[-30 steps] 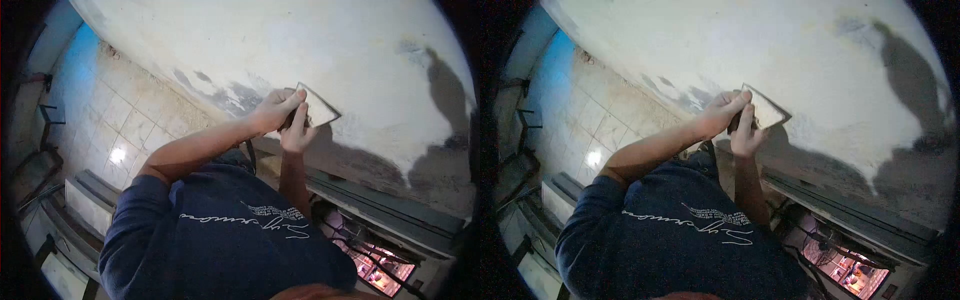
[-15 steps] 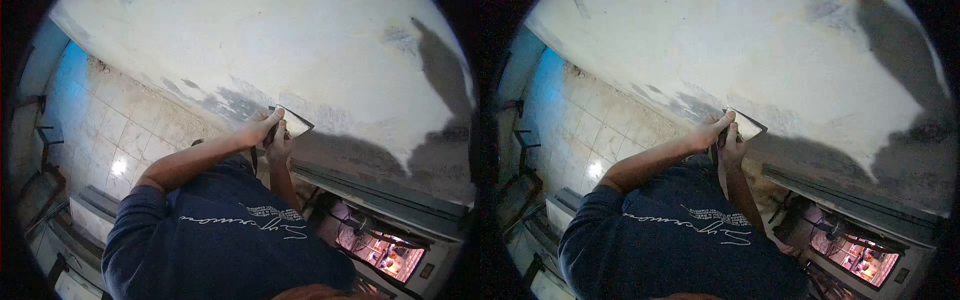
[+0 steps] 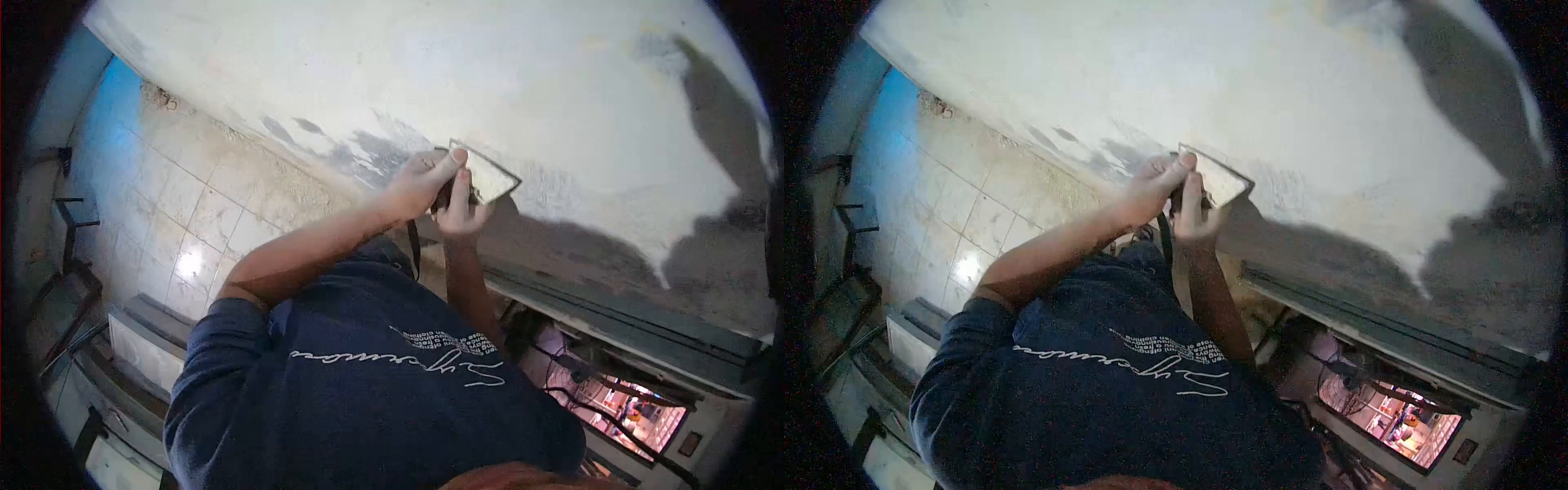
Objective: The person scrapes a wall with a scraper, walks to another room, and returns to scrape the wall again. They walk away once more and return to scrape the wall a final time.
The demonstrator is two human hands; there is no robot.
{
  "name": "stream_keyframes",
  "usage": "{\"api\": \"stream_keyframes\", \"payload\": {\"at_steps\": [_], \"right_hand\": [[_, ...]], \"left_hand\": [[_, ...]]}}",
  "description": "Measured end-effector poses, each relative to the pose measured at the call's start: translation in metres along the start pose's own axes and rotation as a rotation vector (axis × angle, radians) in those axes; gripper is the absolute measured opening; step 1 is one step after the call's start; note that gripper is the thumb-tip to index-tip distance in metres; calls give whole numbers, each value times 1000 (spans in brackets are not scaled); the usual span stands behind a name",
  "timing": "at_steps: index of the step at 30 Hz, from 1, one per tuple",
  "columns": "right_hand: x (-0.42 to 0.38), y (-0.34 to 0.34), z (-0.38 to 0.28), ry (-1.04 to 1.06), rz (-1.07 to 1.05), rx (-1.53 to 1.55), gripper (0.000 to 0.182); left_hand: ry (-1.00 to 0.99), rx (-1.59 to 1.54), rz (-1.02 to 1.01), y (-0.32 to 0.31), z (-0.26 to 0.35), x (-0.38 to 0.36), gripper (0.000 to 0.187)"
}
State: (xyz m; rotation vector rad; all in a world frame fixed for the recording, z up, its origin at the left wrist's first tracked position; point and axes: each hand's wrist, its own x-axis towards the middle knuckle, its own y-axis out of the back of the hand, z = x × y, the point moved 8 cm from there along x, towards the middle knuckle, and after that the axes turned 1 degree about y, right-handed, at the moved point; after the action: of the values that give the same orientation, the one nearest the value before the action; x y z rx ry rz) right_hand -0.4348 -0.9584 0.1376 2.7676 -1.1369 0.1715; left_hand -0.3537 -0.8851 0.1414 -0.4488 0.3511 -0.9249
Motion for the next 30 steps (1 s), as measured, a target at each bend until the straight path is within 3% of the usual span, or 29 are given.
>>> {"api": "stream_keyframes", "payload": {"at_steps": [2, 3, 8, 14, 17, 18, 19, 22, 24, 28, 30], "right_hand": [[-3, 3, -13, 293, 55, -269, 25], [-3, 1, -1, 71, 49, 176, 24], [-1, -14, -40, 39, 70, 158, 22], [-5, -13, -41, 167, 12, 146, 23], [-18, -7, -27, -202, 144, 43, 21], [-20, -3, -20, -205, 146, 43, 21], [-12, -1, -32, 103, 129, -44, 19], [-2, -15, -66, 390, 128, 3, 15], [-1, -19, -56, -72, 60, 9, 17], [-3, -13, -43, -15, 23, -9, 21], [2, -19, -46, -22, 53, 9, 22]], "left_hand": [[82, -16, -121, -8, -9, 1, 48], [41, 76, -165, -11, -1, -3, 48], [-60, -92, -141, -15, 15, -4, 48], [41, -82, -144, -15, -5, -2, 48], [54, -164, -188, -18, 7, -12, 47], [58, -164, -188, -17, -2, -12, 47], [24, -115, -191, -14, -13, -4, 47], [2, -81, -99, -12, 5, -2, 50], [-19, -209, -190, -20, 31, -8, 51], [105, -159, -88, -15, 7, -4, 50], [38, -146, -162, -12, 14, 0, 49]]}}
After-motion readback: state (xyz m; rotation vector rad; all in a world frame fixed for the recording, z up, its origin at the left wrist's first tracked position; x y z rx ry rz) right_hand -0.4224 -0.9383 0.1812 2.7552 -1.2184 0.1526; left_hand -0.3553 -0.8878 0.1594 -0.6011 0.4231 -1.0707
